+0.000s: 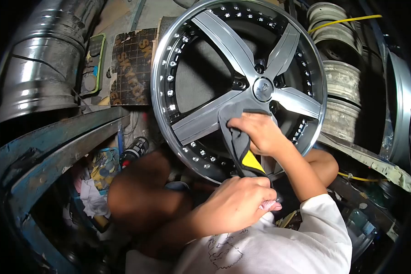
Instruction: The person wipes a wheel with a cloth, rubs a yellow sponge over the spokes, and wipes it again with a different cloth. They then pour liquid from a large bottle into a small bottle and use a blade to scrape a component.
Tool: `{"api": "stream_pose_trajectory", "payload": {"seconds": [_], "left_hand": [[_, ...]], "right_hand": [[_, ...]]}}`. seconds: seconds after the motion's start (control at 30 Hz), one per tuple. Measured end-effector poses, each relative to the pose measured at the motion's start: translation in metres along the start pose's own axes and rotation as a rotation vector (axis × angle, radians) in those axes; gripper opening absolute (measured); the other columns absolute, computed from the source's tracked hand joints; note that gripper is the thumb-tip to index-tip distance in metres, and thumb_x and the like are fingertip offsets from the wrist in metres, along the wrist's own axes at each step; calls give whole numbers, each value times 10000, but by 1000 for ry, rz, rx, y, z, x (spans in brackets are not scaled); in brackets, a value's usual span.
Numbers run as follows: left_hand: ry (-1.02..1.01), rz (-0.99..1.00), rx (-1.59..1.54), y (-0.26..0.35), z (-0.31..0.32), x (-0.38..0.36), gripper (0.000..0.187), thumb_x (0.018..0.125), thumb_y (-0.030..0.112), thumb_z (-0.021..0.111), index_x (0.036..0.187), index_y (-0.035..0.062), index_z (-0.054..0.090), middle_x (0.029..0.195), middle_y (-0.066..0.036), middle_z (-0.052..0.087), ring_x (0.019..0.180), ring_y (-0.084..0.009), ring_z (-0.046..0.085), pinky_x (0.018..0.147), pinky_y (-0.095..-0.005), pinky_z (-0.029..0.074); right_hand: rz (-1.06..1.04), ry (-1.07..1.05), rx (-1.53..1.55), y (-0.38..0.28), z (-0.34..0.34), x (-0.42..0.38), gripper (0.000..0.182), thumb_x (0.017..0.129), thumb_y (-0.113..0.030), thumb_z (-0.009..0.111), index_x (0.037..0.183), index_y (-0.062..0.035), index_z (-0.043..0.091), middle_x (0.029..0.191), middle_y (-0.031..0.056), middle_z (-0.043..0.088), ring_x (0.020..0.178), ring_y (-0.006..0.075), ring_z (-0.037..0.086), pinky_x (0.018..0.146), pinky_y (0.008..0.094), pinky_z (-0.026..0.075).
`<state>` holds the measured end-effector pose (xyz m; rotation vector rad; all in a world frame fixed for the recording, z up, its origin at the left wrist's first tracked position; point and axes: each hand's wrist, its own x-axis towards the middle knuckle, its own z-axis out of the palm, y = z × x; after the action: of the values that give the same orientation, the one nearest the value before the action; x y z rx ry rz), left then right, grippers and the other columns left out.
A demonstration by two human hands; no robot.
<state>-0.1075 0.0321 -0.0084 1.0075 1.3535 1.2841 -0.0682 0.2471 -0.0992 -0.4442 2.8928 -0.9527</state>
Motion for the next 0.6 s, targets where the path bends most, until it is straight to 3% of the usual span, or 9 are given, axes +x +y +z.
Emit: {"api": "stream_pose_trajectory", "payload": {"seconds": [0.07,0.17,0.23,0.27,0.33,0.37,0.43,0.53,0.6], "left_hand": [[9,5,22,-1,8,3,207,929,252,757,864,56,738,831,-121,626,738,-359,657,655,-460,516],[128,19,165,-2,14,13,213,925,238,764,858,38,732,827,-137,624,741,-361,641,669,-464,508],[72,86,156,3,11,18,210,916,227,776,877,25,738,832,-133,629,762,-353,643,685,-452,503],[-11,59,133,12,10,18,213,905,228,790,904,19,749,859,-129,652,787,-348,654,704,-442,502],[-191,104,122,21,15,14,192,914,239,781,923,47,772,900,-112,676,812,-340,673,717,-425,519],[-288,127,114,23,19,13,185,918,240,777,924,55,777,913,-105,682,820,-337,678,722,-421,524],[-477,112,99,28,30,11,163,921,232,771,942,71,786,938,-87,688,825,-316,686,719,-399,532],[-613,101,69,31,56,7,157,916,193,774,925,36,766,977,-93,706,827,-298,688,725,-384,536],[-692,111,38,29,77,8,149,911,164,779,919,16,756,997,-97,712,830,-287,690,726,-375,537]], "right_hand": [[65,-5,-12,7,-5,13,619,672,40,582,1285,-46,604,1119,193,705,1091,407,682,969,479,550],[17,252,33,20,-13,42,583,737,71,592,1310,-39,597,1219,215,680,1154,427,646,1011,468,529],[131,423,223,4,-25,29,532,817,-8,627,1347,-41,590,1264,196,669,1194,354,656,1063,415,495],[218,498,360,-12,-39,10,456,927,-136,608,1373,-46,587,1293,152,662,1216,248,637,1093,367,457],[473,686,488,-24,-46,-38,475,982,-304,584,1370,-29,588,1334,106,628,1218,201,603,1081,319,453],[383,815,411,-24,-45,-65,522,982,-347,596,1377,-6,575,1347,111,612,1208,189,605,1058,317,474],[285,1001,654,-40,-40,-123,489,1012,-286,572,1386,28,552,1338,137,609,1202,188,612,1036,347,503],[463,1182,774,-47,-18,-189,515,988,-332,615,1353,28,562,1275,136,637,1181,200,630,1014,378,526],[589,1189,967,-72,-13,-224,467,918,-325,706,1230,7,607,1153,112,681,1095,206,663,945,357,540]]}}
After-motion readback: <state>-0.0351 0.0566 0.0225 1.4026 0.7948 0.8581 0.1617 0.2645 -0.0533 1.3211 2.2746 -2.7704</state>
